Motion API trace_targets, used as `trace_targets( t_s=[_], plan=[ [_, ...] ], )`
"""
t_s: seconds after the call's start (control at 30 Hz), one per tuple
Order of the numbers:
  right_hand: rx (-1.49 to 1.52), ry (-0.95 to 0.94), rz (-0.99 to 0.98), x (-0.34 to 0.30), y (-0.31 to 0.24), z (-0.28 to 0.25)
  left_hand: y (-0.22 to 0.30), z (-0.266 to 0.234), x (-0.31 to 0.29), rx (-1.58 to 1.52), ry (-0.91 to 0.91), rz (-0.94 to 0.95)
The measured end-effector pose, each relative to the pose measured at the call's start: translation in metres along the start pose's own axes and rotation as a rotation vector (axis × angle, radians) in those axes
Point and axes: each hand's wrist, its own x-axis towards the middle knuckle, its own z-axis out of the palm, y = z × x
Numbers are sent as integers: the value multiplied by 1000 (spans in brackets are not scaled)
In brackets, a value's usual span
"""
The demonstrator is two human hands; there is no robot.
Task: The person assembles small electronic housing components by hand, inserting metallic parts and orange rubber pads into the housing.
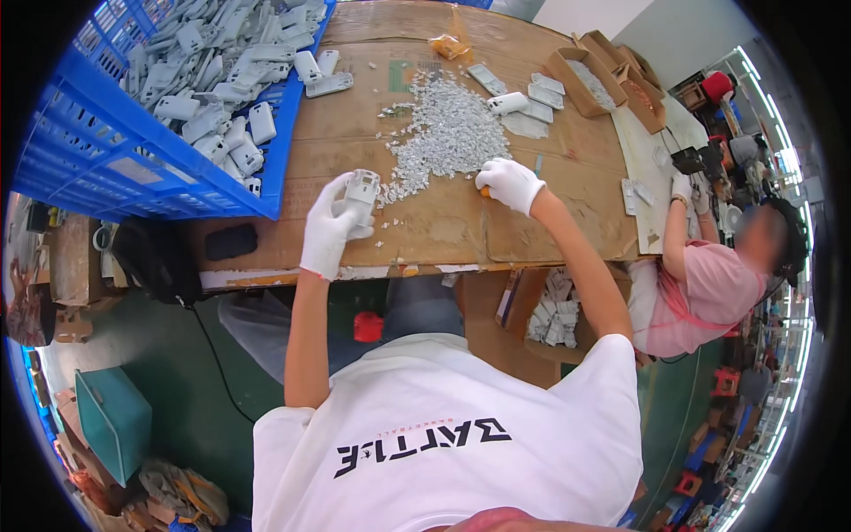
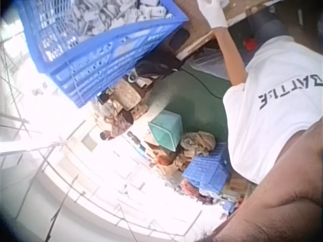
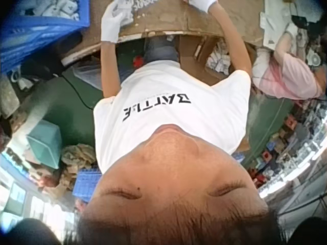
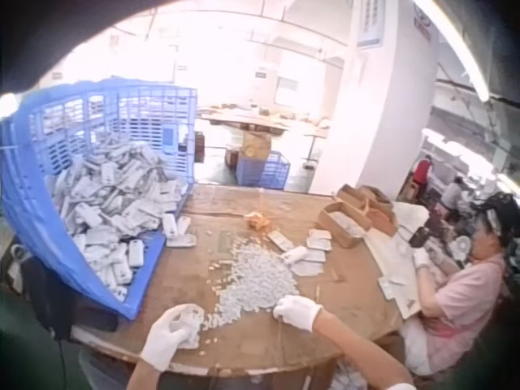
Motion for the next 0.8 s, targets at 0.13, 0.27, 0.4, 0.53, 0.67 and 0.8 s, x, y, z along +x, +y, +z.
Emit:
trace_targets(
  t_s=[0.13, 0.27, 0.4, 0.53, 0.67, 0.8],
  plan=[
    [-64, 98, -2, -6, -4, 9, -11, 25, -18, -98, -86, -46],
    [-68, 296, 95, -5, -13, 20, -18, 46, -23, -45, -101, -25],
    [-112, 452, 187, -3, -34, 35, -31, 50, -23, 8, -70, -6],
    [6, 161, 288, -8, -27, 18, -50, 50, -18, 121, -70, 58],
    [182, -54, 450, 14, -23, -3, -53, 61, -19, 154, -102, 32],
    [163, -34, 324, 9, -22, -6, -54, 74, -20, 257, -129, 124]
  ],
)
